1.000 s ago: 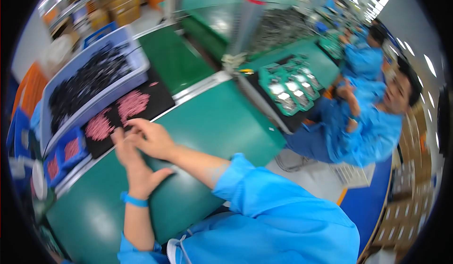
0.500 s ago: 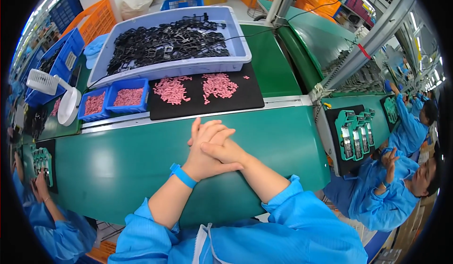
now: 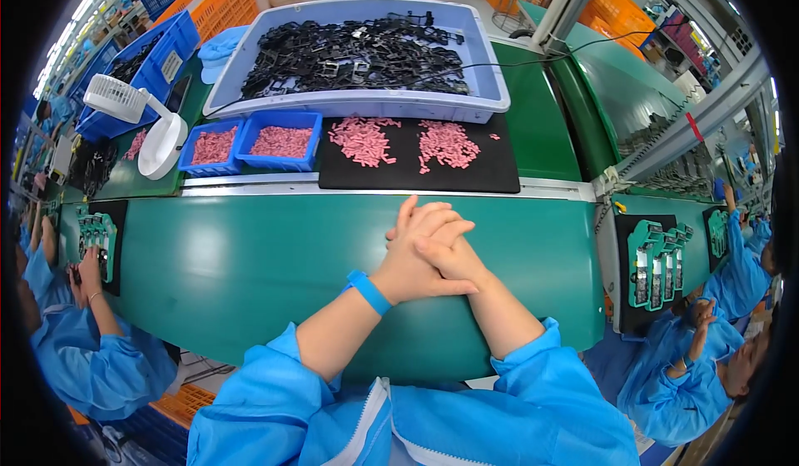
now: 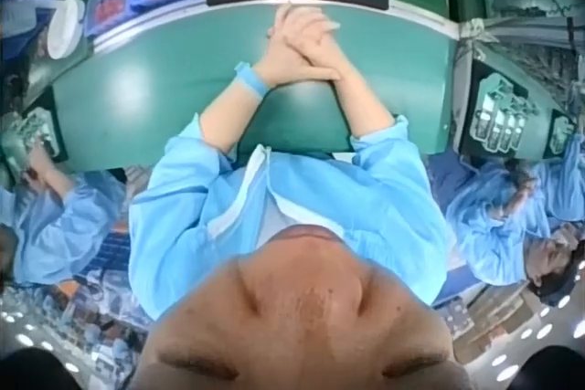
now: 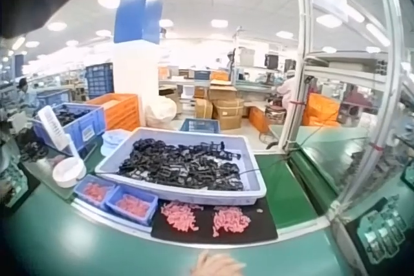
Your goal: The person assembles electronic components onto a printed circuit board by hand, then attaches the board to a plastic chassis with screws.
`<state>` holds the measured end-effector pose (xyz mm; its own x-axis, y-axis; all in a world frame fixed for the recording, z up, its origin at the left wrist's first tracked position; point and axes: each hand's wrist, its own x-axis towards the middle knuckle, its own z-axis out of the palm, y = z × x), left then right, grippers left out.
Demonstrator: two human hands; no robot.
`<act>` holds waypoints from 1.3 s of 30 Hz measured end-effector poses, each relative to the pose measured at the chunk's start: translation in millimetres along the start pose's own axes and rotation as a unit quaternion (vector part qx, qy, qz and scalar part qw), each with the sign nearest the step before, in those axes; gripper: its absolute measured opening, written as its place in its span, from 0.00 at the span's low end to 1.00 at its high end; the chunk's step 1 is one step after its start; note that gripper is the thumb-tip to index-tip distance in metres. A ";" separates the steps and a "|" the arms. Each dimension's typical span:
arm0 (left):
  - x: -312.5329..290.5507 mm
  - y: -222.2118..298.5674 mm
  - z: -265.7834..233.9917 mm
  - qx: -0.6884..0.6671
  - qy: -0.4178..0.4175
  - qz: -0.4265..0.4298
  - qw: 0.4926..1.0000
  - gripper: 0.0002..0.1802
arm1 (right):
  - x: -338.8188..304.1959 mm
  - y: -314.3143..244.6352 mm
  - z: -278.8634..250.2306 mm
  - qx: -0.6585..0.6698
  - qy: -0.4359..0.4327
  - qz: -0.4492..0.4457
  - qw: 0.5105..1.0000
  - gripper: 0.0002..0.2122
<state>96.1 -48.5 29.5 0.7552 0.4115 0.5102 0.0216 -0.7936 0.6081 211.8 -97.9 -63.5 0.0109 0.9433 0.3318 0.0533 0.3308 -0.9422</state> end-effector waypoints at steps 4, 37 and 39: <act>-0.4 2.7 -0.1 -0.021 -0.007 -0.026 0.999 0.44 | -8.7 -15.8 -7.5 0.014 0.000 0.006 1.000 0.29; -46.6 103.6 -168.2 0.031 0.172 -0.131 0.976 0.08 | 71.5 -45.7 -102.1 -0.485 0.215 0.066 0.845 0.03; -65.5 136.8 -201.2 0.052 0.181 -0.134 0.973 0.08 | 74.6 -50.7 -98.7 -0.488 0.199 0.063 0.847 0.02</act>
<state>-82.2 -93.9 201.6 0.4330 0.7265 0.5336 0.2673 -0.6688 0.6937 308.6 -47.1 13.7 0.4031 0.8208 0.4047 0.8257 -0.1355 -0.5476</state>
